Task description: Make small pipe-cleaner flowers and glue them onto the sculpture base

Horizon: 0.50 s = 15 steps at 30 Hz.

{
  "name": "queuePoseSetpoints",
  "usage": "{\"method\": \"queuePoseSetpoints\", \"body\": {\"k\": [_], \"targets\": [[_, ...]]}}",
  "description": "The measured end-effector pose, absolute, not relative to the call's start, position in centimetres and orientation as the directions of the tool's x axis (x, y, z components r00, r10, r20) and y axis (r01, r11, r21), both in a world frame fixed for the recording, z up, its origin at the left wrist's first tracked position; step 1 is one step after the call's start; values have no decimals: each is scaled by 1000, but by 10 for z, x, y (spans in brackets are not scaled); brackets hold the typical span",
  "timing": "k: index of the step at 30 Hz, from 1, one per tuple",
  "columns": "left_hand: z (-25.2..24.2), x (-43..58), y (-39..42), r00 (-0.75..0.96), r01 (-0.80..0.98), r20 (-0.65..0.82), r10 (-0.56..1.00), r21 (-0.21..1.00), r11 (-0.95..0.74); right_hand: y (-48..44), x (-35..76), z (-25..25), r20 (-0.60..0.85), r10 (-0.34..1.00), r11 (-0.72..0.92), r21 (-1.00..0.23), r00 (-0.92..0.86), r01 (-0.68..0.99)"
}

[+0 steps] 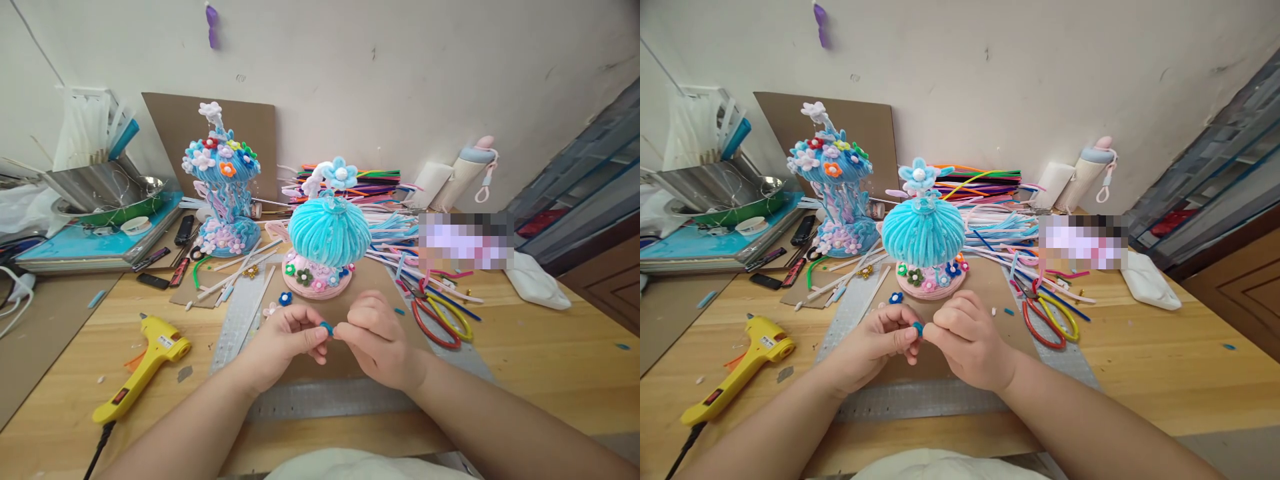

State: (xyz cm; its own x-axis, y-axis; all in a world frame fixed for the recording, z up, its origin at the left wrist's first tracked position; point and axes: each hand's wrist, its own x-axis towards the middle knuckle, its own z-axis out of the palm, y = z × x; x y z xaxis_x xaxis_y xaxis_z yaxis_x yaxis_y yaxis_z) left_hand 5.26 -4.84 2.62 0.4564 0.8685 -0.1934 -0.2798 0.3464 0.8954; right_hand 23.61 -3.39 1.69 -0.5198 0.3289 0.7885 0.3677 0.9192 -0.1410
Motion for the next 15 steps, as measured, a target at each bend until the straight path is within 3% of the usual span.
{"method": "queuePoseSetpoints", "body": {"k": [7,10,15], "targets": [[27,52,-46,339,-242,-2,941,966,89,-34,233,18,656,631,775,-548,-414,313],[28,51,-46,343,-190,32,939,981,36,-33,232,18,638,631,771,-580,-442,263],[25,51,-46,362,-127,-30,932,989,81,-31,231,20,609,612,776,-585,-504,235]]}}
